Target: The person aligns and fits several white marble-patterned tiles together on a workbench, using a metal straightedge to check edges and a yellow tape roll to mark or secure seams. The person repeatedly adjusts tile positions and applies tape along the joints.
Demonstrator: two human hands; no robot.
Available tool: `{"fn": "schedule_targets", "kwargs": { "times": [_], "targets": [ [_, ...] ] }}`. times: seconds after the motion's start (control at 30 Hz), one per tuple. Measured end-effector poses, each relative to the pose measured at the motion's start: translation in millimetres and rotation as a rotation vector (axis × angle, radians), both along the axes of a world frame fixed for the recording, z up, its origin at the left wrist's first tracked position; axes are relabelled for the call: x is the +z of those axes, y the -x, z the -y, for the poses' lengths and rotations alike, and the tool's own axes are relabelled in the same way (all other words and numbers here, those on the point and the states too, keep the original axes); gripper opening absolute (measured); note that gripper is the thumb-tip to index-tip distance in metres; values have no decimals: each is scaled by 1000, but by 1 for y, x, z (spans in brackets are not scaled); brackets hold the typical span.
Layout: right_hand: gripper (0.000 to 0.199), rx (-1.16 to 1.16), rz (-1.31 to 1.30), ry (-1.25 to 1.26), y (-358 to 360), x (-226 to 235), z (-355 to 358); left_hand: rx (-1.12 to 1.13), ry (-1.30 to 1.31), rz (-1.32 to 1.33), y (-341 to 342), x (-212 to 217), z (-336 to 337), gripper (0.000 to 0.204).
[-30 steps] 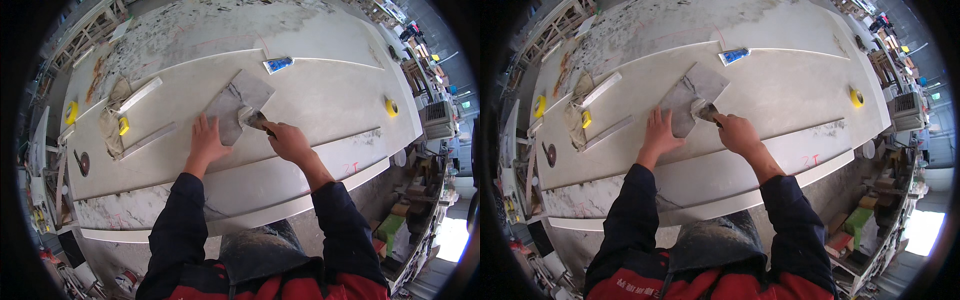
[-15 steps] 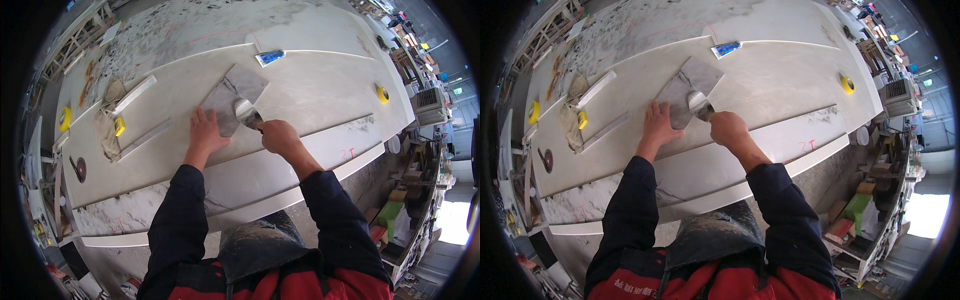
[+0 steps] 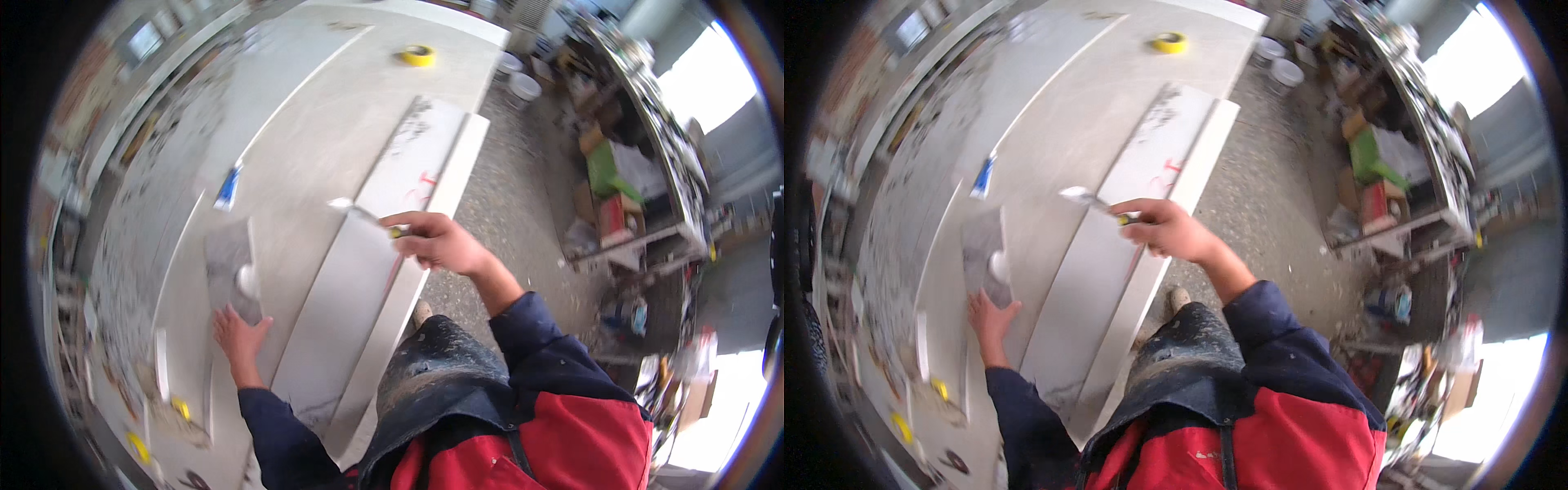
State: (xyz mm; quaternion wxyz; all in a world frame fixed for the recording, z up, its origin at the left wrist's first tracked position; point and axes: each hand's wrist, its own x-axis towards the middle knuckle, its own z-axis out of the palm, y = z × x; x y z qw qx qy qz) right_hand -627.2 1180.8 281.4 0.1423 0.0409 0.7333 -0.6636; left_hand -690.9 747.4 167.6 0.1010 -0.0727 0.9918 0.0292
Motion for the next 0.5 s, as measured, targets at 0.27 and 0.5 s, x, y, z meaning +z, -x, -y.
{"fn": "schedule_targets", "kwargs": {
  "times": [0.27,0.5],
  "targets": [
    [39,-855,-52,530,-69,-78,-178,-905,-601,-167,41,10,-264,71],
    [37,-885,-44,548,-9,-123,-232,-1260,-567,-93,75,-30,-392,57]
  ]
}}
